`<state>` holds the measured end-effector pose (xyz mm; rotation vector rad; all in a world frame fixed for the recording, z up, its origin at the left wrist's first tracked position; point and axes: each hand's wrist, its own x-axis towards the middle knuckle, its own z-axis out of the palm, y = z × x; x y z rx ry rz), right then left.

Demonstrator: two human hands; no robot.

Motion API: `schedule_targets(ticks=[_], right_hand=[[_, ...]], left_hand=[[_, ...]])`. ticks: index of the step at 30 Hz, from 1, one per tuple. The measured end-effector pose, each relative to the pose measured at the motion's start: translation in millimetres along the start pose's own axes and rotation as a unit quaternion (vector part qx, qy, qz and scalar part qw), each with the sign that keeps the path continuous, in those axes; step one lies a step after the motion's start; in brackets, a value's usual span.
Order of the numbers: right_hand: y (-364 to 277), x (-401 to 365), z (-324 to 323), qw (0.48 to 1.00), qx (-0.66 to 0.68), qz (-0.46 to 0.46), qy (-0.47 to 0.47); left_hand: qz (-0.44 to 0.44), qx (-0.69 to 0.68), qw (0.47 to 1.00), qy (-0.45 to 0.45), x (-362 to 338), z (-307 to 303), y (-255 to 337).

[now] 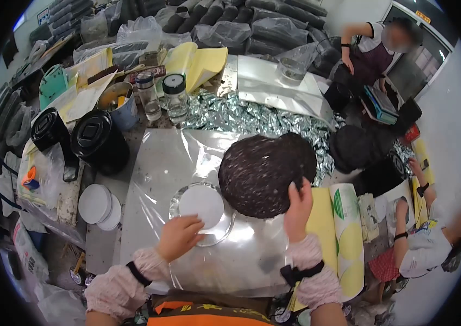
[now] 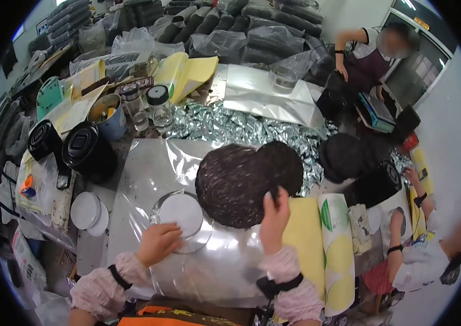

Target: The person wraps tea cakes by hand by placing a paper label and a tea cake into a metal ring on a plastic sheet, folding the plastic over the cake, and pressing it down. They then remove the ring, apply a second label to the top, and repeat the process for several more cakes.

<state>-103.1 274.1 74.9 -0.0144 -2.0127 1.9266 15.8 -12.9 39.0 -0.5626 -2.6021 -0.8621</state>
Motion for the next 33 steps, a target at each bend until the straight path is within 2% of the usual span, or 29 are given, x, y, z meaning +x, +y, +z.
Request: schedule_targets(ticks=[1,2,3,5,6,8,11,14,15,16,18,19,20,21,22,24,26,27,29,30,32,33], right_hand=[[-17,-17,15,0.991,-0.096,-0.097,0.005],[-29,-44,22,0.991,-0.102,-0.066,-0.061],[-24,-57,33,0.959,-0.147,-0.189,-0.150],[-13,-84,56,0.826,-0.159,-0.439,-0.315],[6,-99,58,0.782,-0.195,-0.446,-0.390],[28,-125,62,0.800,-0.199,-0.372,-0.426],[16,-124,57,0.816,-0.183,-0.325,-0.442],[14,-117,55,0.808,-0.166,-0.309,-0.474],[6,-109,52,0.801,-0.153,-0.322,-0.481],[1,-94,45,0.794,-0.214,-0.321,-0.469],[-8,-54,22,0.776,-0.330,-0.317,-0.434],[-7,-22,10,0.840,-0.296,-0.352,-0.289],[1,14,-9,0.871,-0.307,-0.319,-0.213],[28,47,-32,0.918,-0.335,-0.175,-0.122],[61,81,-54,0.916,-0.385,-0.113,-0.002],[134,132,-98,0.876,-0.464,-0.068,0.107],[124,137,-91,0.895,-0.440,0.033,0.071],[122,131,-88,0.899,-0.425,0.090,0.052],[135,141,-112,0.944,-0.322,0.067,0.010],[145,149,-118,0.963,-0.264,0.057,-0.013],[129,140,-121,0.995,-0.075,0.064,-0.024],[117,127,-120,0.995,0.015,0.097,-0.007]], left_hand=[[0.005,-0.022,1.000,0.007,-7,-16,2],[0.007,-0.044,0.999,0.008,-19,-31,2],[-0.038,-0.042,0.998,0.009,-34,-41,-1],[-0.126,-0.038,0.991,0.011,-59,-62,-12],[-0.140,0.001,0.989,0.041,-64,-74,-23],[-0.163,0.075,0.979,0.097,-56,-109,-43],[-0.111,0.178,0.956,0.204,-15,-171,-86],[-0.194,0.180,0.938,0.224,42,-219,-116],[-0.255,0.123,0.945,0.163,37,-226,-145],[-0.312,0.065,0.942,0.102,33,-231,-172],[-0.347,0.012,0.932,0.099,35,-235,-181],[-0.334,0.061,0.940,0.048,42,-244,-174],[-0.335,0.024,0.940,0.054,43,-243,-178],[-0.339,-0.012,0.939,0.061,40,-244,-184],[-0.343,-0.048,0.936,0.069,36,-245,-188],[-0.328,-0.037,0.943,0.051,32,-247,-193],[-0.320,-0.020,0.946,0.039,27,-247,-195],[-0.269,0.071,0.959,0.059,24,-240,-191],[-0.155,0.258,0.950,0.083,25,-223,-172],[-0.166,0.273,0.945,0.075,32,-219,-149],[-0.177,0.301,0.930,0.118,31,-210,-138],[-0.149,0.304,0.933,0.123,31,-208,-124]])
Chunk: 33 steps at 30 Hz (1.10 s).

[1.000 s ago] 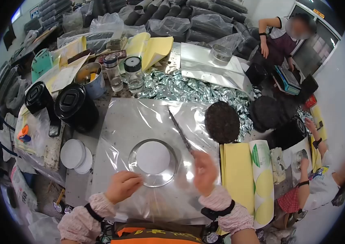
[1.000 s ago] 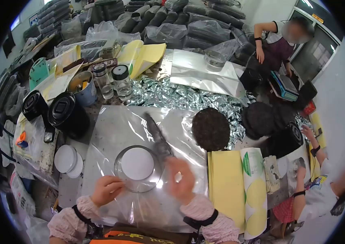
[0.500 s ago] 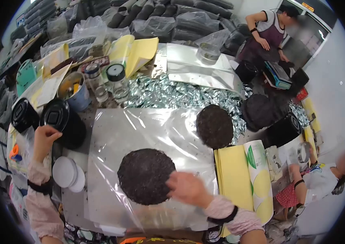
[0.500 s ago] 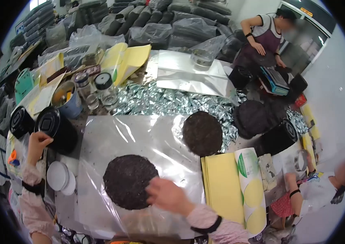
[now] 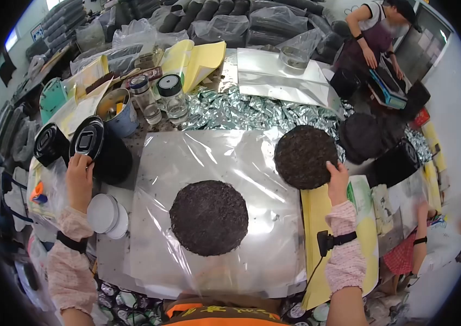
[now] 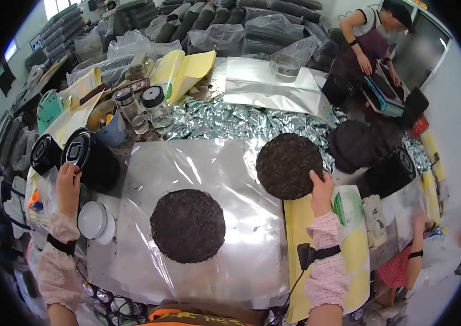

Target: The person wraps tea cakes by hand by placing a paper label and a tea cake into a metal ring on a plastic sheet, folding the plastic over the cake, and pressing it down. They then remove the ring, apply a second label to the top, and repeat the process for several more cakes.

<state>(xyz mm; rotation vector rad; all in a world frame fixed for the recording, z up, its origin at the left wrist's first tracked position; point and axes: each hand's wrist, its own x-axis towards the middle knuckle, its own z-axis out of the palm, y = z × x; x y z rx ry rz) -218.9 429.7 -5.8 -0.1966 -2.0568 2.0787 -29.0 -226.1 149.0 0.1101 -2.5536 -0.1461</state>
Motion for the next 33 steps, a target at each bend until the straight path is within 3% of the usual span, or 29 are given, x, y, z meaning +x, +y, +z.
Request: schedule_targets(ticks=[2,3,4,5,7,9,12,15,18,21,24,30,31,32,33], right_hand=[[-26,-25,5,0.982,0.182,0.048,0.027],[-36,-38,7,0.978,0.197,0.040,0.051],[-44,-51,12,0.975,0.209,0.033,0.072],[-47,-60,17,0.971,0.220,0.025,0.088],[-38,-75,26,0.968,0.234,0.041,0.085],[-36,-88,36,0.965,0.246,0.058,0.075],[-48,-102,59,0.957,0.274,0.088,0.045],[-60,-106,75,0.950,0.292,0.108,0.008],[-54,-107,84,0.954,0.279,0.109,-0.015],[-66,-116,87,0.935,0.326,0.136,-0.036],[-75,-120,79,0.921,0.334,0.189,-0.062],[-130,-158,120,0.969,0.222,0.060,-0.089],[-131,-171,131,0.986,0.154,-0.026,-0.062],[-129,-185,132,0.992,0.003,-0.092,-0.088],[-126,-200,131,0.971,-0.146,-0.157,-0.109]], left_hand=[[0.057,-0.016,0.998,0.035,-10,-6,32],[0.135,-0.038,0.990,0.028,-23,-1,52],[0.109,-0.138,0.982,-0.063,-57,21,56],[-0.124,-0.343,0.911,-0.193,-70,6,114],[0.061,-0.303,0.906,-0.290,-88,16,168],[0.299,-0.202,0.888,-0.286,-108,45,179],[0.227,-0.282,0.873,-0.327,-111,54,185],[0.269,-0.281,0.865,-0.317,-75,50,200],[0.345,-0.194,0.874,-0.282,-52,85,215],[0.325,-0.193,0.861,-0.340,-75,132,202],[0.329,-0.196,0.861,-0.334,-86,149,199],[0.281,-0.160,0.856,-0.403,-78,130,202],[0.274,-0.157,0.854,-0.413,-72,125,206],[0.267,-0.154,0.852,-0.422,-67,120,207],[0.201,-0.253,0.834,-0.446,-66,125,201]])
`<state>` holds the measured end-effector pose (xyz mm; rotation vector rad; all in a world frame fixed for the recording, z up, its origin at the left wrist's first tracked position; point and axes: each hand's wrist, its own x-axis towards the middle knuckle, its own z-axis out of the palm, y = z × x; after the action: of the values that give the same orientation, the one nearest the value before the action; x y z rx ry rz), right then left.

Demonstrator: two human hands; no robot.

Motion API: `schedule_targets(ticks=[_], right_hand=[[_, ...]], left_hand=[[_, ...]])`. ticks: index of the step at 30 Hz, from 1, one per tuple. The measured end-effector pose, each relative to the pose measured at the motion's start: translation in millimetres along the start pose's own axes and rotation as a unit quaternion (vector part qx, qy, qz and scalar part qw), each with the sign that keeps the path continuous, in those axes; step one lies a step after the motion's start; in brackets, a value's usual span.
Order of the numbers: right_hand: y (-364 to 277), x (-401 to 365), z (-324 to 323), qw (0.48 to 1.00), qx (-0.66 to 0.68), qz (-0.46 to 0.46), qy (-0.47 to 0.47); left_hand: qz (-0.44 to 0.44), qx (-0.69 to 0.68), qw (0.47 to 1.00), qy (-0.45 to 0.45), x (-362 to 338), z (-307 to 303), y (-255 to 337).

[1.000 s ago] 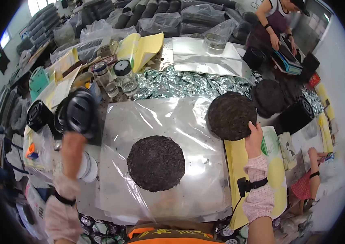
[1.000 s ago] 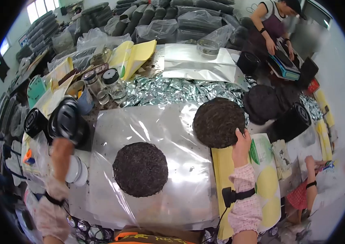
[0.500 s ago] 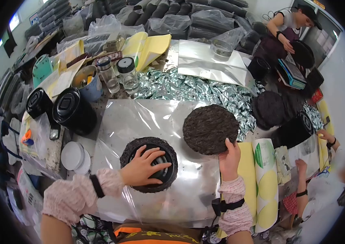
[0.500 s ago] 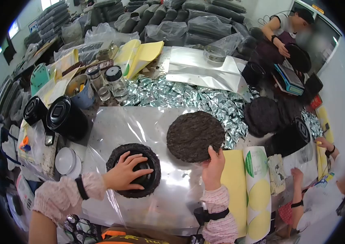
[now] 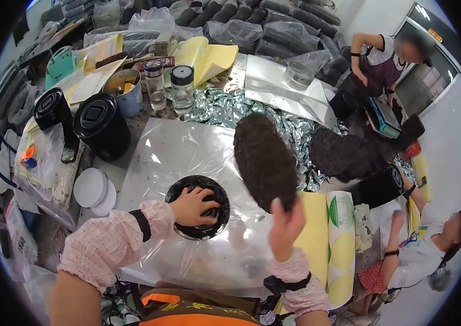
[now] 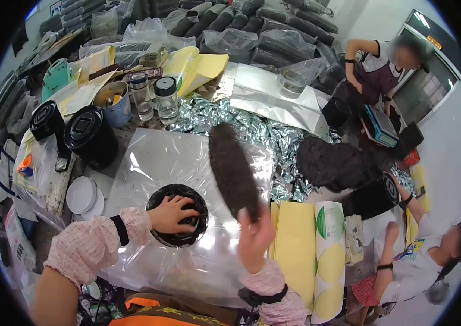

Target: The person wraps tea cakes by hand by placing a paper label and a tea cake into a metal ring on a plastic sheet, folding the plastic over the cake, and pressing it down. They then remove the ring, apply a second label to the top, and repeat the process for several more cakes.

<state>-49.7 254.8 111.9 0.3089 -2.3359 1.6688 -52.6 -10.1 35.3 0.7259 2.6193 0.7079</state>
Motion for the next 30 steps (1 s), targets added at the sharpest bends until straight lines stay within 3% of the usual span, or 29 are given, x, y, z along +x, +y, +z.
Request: schedule_targets(ticks=[2,3,4,5,7,9,10,13,16,17,18,20,21,22,26,27,28,29,30], right_hand=[[1,-15,23,0.965,-0.077,-0.236,-0.085],[5,-21,36,0.926,-0.111,-0.340,-0.121],[21,-32,49,0.885,-0.158,-0.408,-0.159],[35,-50,60,0.890,-0.169,-0.364,-0.217],[44,-73,69,0.871,-0.233,-0.326,-0.284],[46,-63,67,0.896,-0.176,-0.252,-0.320],[45,-54,67,0.907,-0.146,-0.212,-0.334],[14,3,99,0.892,-0.203,-0.254,-0.315],[40,-2,131,0.839,-0.277,-0.262,-0.388],[39,-1,129,0.811,-0.313,-0.240,-0.432],[44,-7,129,0.818,-0.299,-0.239,-0.429],[48,-5,134,0.836,-0.277,-0.240,-0.407],[43,-5,134,0.819,-0.297,-0.214,-0.443],[50,-7,136,0.805,-0.334,-0.243,-0.426],[71,-8,147,0.742,-0.299,-0.108,-0.590],[68,-2,149,0.721,-0.287,-0.080,-0.625],[88,-11,151,0.789,-0.193,-0.119,-0.571],[86,-14,148,0.803,-0.200,-0.181,-0.531],[84,-15,154,0.765,-0.199,-0.116,-0.601]], left_hand=[[-0.020,-0.237,0.971,0.018,2,-4,-30],[-0.017,-0.425,0.895,0.133,-7,-9,-33],[-0.016,-0.592,0.771,0.232,-23,-10,-32],[-0.020,-0.730,0.605,0.316,-37,-7,-33],[-0.060,-0.470,0.806,0.355,-49,-1,-37],[-0.065,-0.197,0.907,0.367,-54,1,-29],[-0.071,-0.190,0.904,0.376,-53,3,-26],[-0.103,-0.206,0.900,0.370,-50,8,-22],[-0.074,0.136,0.942,0.298,-40,-3,-9],[0.015,0.178,0.954,0.240,-36,-13,-8],[0.099,0.137,0.973,0.160,-29,-22,-3],[0.137,0.172,0.970,0.108,-12,-4,-10],[0.142,0.193,0.965,0.110,-7,3,-15],[0.146,0.212,0.960,0.111,-6,8,-20],[0.113,0.047,0.992,0.012,5,-5,-23],[0.126,0.081,0.989,0.019,11,9,-36],[0.124,0.038,0.991,0.021,10,8,-40],[0.118,0.022,0.992,0.037,6,4,-33],[0.124,0.014,0.991,0.053,3,1,-25]])
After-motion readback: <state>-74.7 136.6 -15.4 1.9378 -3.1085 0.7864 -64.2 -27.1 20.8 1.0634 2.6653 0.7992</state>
